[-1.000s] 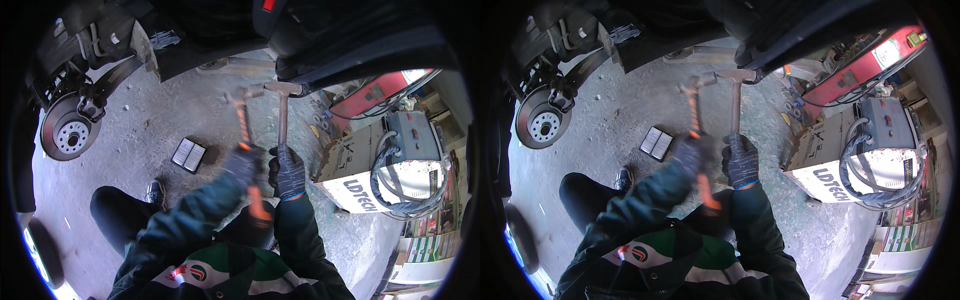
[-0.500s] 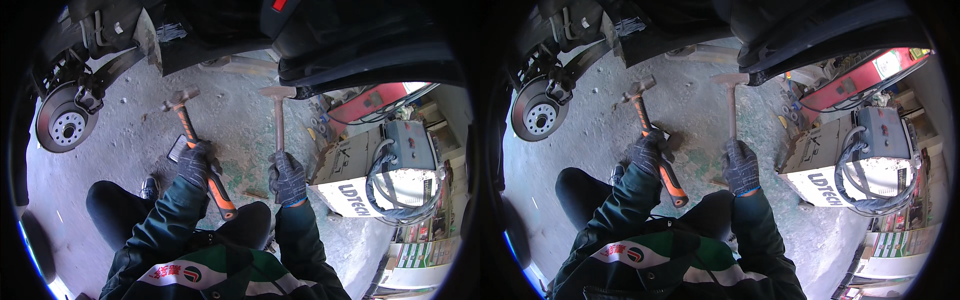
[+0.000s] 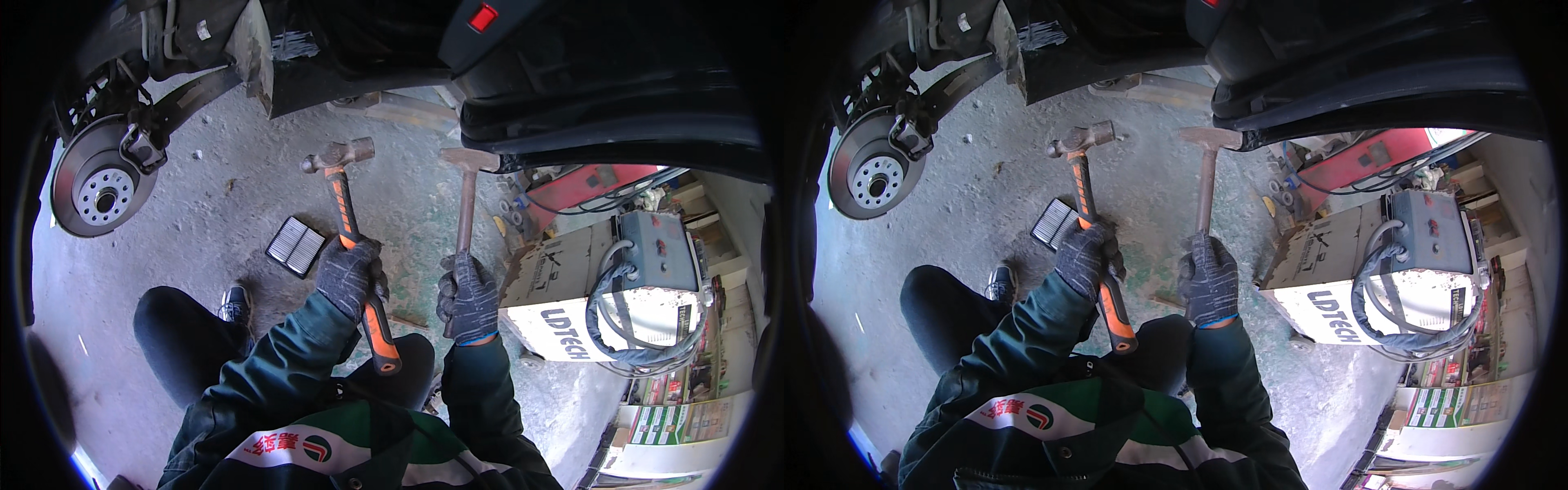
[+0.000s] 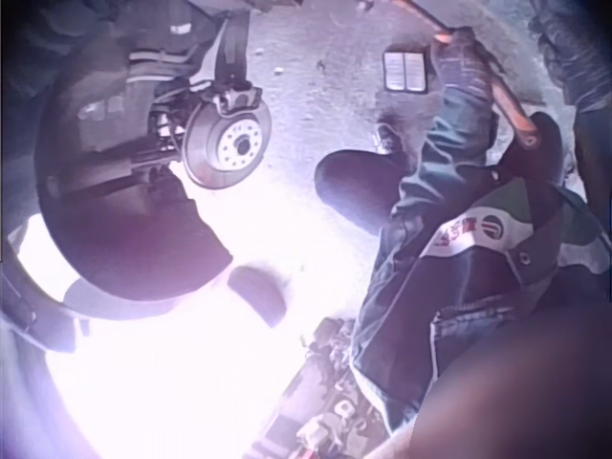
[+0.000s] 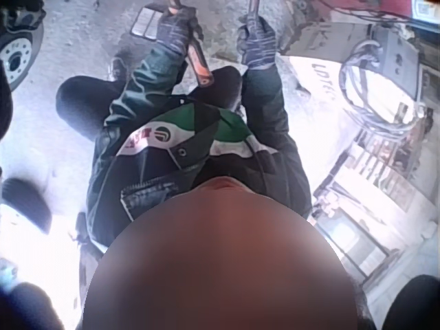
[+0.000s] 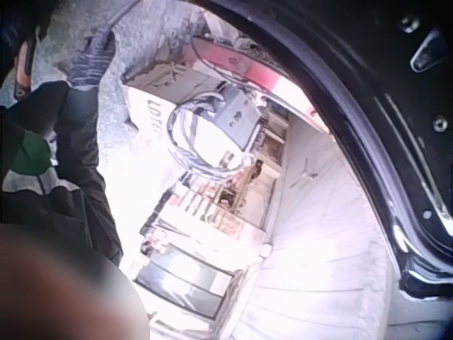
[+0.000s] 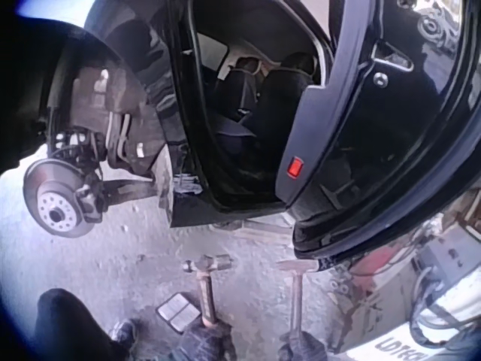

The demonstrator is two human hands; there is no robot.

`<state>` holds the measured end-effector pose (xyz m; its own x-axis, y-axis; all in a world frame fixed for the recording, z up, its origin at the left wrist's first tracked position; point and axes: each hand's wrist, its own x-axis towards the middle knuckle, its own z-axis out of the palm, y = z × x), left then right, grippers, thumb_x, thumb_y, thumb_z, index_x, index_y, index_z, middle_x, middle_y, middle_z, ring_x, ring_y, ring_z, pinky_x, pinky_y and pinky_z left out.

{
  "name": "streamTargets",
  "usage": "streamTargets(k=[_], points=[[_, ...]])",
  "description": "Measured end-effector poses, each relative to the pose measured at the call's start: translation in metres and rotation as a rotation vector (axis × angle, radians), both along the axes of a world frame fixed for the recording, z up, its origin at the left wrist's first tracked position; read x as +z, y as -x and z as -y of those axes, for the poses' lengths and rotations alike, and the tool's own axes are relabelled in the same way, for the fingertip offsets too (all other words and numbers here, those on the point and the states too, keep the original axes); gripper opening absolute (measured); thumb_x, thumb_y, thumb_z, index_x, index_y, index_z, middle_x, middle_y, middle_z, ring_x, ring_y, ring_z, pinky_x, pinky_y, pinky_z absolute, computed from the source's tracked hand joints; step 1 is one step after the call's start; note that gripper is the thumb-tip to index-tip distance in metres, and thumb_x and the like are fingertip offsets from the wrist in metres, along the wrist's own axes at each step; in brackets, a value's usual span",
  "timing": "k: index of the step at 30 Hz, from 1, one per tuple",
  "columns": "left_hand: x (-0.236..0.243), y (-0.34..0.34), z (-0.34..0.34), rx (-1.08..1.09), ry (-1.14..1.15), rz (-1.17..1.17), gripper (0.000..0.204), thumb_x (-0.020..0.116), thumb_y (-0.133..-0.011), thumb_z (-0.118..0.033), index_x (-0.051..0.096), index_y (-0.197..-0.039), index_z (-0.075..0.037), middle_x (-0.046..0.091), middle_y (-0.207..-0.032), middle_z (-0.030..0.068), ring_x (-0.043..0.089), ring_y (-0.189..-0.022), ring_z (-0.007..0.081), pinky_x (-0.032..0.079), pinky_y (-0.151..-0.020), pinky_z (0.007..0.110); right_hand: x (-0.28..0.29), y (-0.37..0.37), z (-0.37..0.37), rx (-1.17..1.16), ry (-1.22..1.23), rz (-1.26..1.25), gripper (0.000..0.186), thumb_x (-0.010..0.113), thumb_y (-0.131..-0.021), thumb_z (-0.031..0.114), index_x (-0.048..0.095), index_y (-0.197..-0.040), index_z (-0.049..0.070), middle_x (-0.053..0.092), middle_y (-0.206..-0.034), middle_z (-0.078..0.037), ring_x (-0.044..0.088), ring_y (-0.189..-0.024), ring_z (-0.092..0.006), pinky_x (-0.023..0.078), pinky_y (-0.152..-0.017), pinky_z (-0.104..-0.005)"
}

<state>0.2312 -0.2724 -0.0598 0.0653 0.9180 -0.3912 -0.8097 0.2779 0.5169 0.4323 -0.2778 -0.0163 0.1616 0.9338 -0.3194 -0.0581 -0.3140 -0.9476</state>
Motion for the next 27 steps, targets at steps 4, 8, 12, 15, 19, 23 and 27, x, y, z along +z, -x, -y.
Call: streamTargets(k=[4, 8, 12, 15, 19, 23, 27], points=[[0.001, -0.002, 0.0, 0.006, 0.022, -0.028, 0.011, 0.062, -0.089, -0.008, 0.054, -0.094, -0.001, 0.054, -0.062, 0.009, 0.054, -0.041, 0.0233, 0.048, -0.037, 0.039, 0.0, 0.004, 0.002, -0.042, -0.023, -0.021, 0.029, 0.058, -0.102, 0.037, 0.064, -0.104, 0.009, 0.049, -0.059, 0.002, 0.043, -0.04, -0.0093, 0.033, -0.035, -0.0283], [0.005, -0.002, -0.001, -0.014, -0.001, -0.058, 0.01, 0.062, -0.089, -0.007, 0.055, -0.092, -0.001, 0.055, -0.061, 0.0092, 0.055, -0.042, 0.023, 0.047, -0.036, 0.038, 0.002, 0.008, 0.005, -0.039, -0.05, -0.021, 0.029, 0.058, -0.102, 0.037, 0.064, -0.103, 0.008, 0.05, -0.059, 0.002, 0.043, -0.04, -0.0091, 0.033, -0.036, -0.0278], [0.012, -0.001, -0.001, -0.036, -0.026, -0.058, 0.01, 0.063, -0.089, -0.007, 0.055, -0.09, 0.0, 0.055, -0.061, 0.0095, 0.055, -0.041, 0.023, 0.048, -0.036, 0.038, 0.01, 0.003, 0.004, -0.009, -0.075, 0.05, 0.029, 0.059, -0.102, 0.036, 0.064, -0.1, 0.007, 0.051, -0.059, 0.002, 0.044, -0.042, -0.0083, 0.032, -0.038, -0.0265], [0.013, -0.002, 0.0, -0.045, -0.02, -0.066, 0.01, 0.063, -0.089, -0.007, 0.055, -0.09, 0.0, 0.055, -0.061, 0.0096, 0.055, -0.041, 0.0231, 0.048, -0.036, 0.038, 0.017, -0.003, 0.002, 0.02, -0.044, 0.08, 0.03, 0.059, -0.102, 0.036, 0.065, -0.1, 0.007, 0.051, -0.059, 0.003, 0.044, -0.042, -0.008, 0.033, -0.038, -0.0261], [0.011, -0.005, 0.0, -0.051, -0.043, -0.061, 0.01, 0.062, -0.089, -0.007, 0.055, -0.09, 0.0, 0.055, -0.061, 0.0098, 0.055, -0.041, 0.0234, 0.048, -0.036, 0.038, 0.017, -0.003, 0.002, -0.02, -0.05, 0.021, 0.03, 0.059, -0.102, 0.035, 0.066, -0.1, 0.006, 0.051, -0.059, 0.003, 0.044, -0.042, -0.0077, 0.032, -0.038, -0.0252], [0.014, -0.006, -0.001, -0.035, -0.037, -0.062, 0.009, 0.061, -0.089, -0.007, 0.055, -0.09, 0.0, 0.054, -0.061, 0.0099, 0.055, -0.041, 0.0237, 0.048, -0.037, 0.038, 0.014, -0.001, 0.004, -0.035, -0.03, 0.0, 0.027, 0.061, -0.101, 0.034, 0.067, -0.1, 0.008, 0.052, -0.061, 0.002, 0.044, -0.042, -0.008, 0.032, -0.039, -0.0249], [0.023, -0.009, -0.005, -0.012, -0.076, -0.091, 0.009, 0.062, -0.09, -0.006, 0.056, -0.092, 0.0, 0.055, -0.06, 0.0098, 0.055, -0.041, 0.0232, 0.048, -0.037, 0.037, 0.013, -0.001, 0.003, -0.048, -0.029, 0.006, 0.028, 0.06, -0.101, 0.034, 0.066, -0.101, 0.007, 0.052, -0.061, 0.002, 0.044, -0.042, -0.008, 0.033, -0.039, -0.0252]])
